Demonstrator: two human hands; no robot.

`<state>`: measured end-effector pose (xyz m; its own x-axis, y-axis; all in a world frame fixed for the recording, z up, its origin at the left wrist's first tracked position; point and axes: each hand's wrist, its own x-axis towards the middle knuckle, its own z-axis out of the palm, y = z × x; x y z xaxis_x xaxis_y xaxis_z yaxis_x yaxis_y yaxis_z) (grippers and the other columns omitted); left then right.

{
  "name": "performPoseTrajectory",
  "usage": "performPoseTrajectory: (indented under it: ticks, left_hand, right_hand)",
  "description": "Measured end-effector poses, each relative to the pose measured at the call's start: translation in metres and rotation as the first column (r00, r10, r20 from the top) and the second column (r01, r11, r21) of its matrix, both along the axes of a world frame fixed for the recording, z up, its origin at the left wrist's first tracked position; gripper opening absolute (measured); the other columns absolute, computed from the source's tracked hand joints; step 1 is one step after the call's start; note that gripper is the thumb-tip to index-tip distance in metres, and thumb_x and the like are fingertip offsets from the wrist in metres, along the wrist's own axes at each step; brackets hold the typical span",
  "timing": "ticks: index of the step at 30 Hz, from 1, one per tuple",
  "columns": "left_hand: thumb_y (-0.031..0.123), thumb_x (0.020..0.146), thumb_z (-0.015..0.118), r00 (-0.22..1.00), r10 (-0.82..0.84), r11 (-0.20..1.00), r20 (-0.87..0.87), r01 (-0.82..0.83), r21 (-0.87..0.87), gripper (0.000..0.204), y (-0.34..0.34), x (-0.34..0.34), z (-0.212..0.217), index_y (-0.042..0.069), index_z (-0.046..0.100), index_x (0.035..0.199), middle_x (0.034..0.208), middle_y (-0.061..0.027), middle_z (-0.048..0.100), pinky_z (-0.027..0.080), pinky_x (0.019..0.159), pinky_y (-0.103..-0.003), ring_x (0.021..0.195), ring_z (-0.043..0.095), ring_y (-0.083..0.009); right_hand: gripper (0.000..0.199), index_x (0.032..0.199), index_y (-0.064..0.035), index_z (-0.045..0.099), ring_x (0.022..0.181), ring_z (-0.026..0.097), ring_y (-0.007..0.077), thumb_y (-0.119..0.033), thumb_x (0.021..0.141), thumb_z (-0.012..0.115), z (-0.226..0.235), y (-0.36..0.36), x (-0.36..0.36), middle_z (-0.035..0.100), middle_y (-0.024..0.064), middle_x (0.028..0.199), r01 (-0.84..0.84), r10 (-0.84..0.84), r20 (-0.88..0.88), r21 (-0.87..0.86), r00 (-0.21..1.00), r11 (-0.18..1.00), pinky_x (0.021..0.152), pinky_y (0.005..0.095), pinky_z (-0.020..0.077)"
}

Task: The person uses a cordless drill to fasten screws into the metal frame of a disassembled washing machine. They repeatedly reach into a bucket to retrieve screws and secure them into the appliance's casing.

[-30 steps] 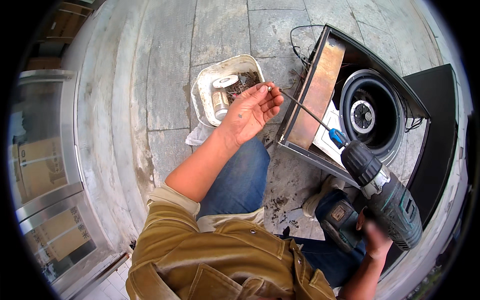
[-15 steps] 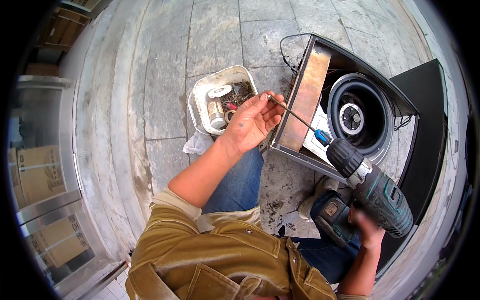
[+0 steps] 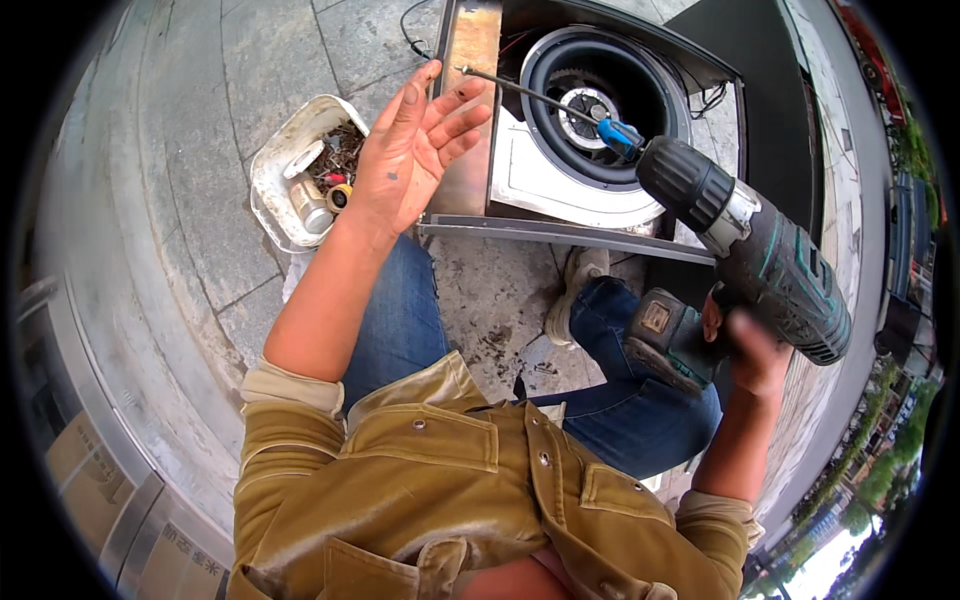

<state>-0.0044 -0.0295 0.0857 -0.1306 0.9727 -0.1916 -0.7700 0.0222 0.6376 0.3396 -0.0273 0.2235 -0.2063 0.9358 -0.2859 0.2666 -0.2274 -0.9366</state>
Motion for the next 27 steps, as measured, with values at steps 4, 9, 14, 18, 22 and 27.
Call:
performPoseTrajectory:
  ticks: [4, 9, 14, 18, 22, 27]
  left_hand:
    - [0.037, 0.090, 0.063, 0.183, 0.003, 0.988, -0.983, 0.151, 0.031, 0.066, -0.010, 0.019, -0.027, 0.007, 0.038, 0.142, 0.130, -0.0141, 0.056, 0.045, 0.097, -0.043, 0.112, 0.060, -0.0251]
    - [0.035, 0.089, 0.061, -0.451, 0.041, 0.947, -0.891, 0.302, -0.109, 0.057, -0.016, 0.036, -0.063, 0.015, 0.044, 0.139, 0.143, -0.0092, 0.044, 0.027, 0.111, -0.053, 0.137, 0.036, -0.0269]
    - [0.036, 0.092, 0.055, -0.503, -0.041, 0.952, -0.863, 0.242, -0.186, 0.053, -0.019, 0.035, -0.072, 0.017, 0.044, 0.140, 0.146, -0.0066, 0.041, 0.019, 0.114, -0.052, 0.140, 0.031, -0.0254]
    - [0.036, 0.092, 0.055, -0.502, -0.065, 0.946, -0.862, 0.244, -0.214, 0.054, -0.017, 0.036, -0.074, 0.017, 0.043, 0.140, 0.147, -0.0064, 0.040, 0.019, 0.114, -0.052, 0.139, 0.032, -0.0252]
    - [0.037, 0.092, 0.055, -0.482, -0.064, 0.947, -0.874, 0.247, -0.206, 0.054, -0.016, 0.035, -0.074, 0.016, 0.043, 0.140, 0.146, -0.0065, 0.041, 0.020, 0.114, -0.052, 0.139, 0.033, -0.0250]
    - [0.038, 0.092, 0.055, -0.467, -0.040, 0.951, -0.883, 0.254, -0.178, 0.054, -0.017, 0.034, -0.076, 0.014, 0.044, 0.139, 0.144, -0.0073, 0.043, 0.022, 0.113, -0.053, 0.137, 0.036, -0.0255]
  right_hand:
    - [0.046, 0.106, 0.0051, 0.057, 0.060, 0.052, 0.0164, -0.029, 0.078, 0.071, 0.054, 0.019, 0.058, 0.058, 0.0097, 0.074, 0.010, -0.046, 0.334, 0.111, 0.942, 0.994, 0.056, 0.0279, 0.0414]
    - [0.036, 0.109, -0.0055, 0.066, 0.089, 0.063, 0.0137, -0.016, 0.076, 0.078, 0.076, 0.028, 0.092, 0.068, 0.0065, 0.099, -0.093, 0.101, 0.795, -0.056, 0.598, 0.994, 0.078, 0.0305, 0.0486]
    - [0.023, 0.098, -0.0050, 0.067, 0.071, 0.056, 0.0086, -0.011, 0.077, 0.074, 0.044, 0.036, 0.053, 0.063, -0.0006, 0.080, -0.016, 0.118, 0.685, -0.153, 0.719, 0.988, 0.064, 0.0268, 0.0446]
    - [0.033, 0.108, -0.0032, 0.064, 0.089, 0.063, 0.0147, -0.010, 0.078, 0.076, 0.031, 0.055, 0.041, 0.069, 0.0062, 0.097, -0.074, 0.231, 0.693, -0.248, 0.683, 0.966, 0.080, 0.0311, 0.0491]
    - [0.033, 0.108, -0.0031, 0.064, 0.089, 0.063, 0.0143, -0.010, 0.077, 0.076, 0.019, 0.063, 0.037, 0.069, 0.0062, 0.097, -0.108, 0.236, 0.672, -0.227, 0.702, 0.968, 0.081, 0.0310, 0.0487]
    - [0.033, 0.109, -0.0036, 0.064, 0.083, 0.059, 0.0109, -0.008, 0.077, 0.074, 0.008, 0.068, 0.038, 0.066, 0.0031, 0.095, -0.171, 0.256, 0.658, -0.192, 0.708, 0.966, 0.074, 0.0282, 0.0482]
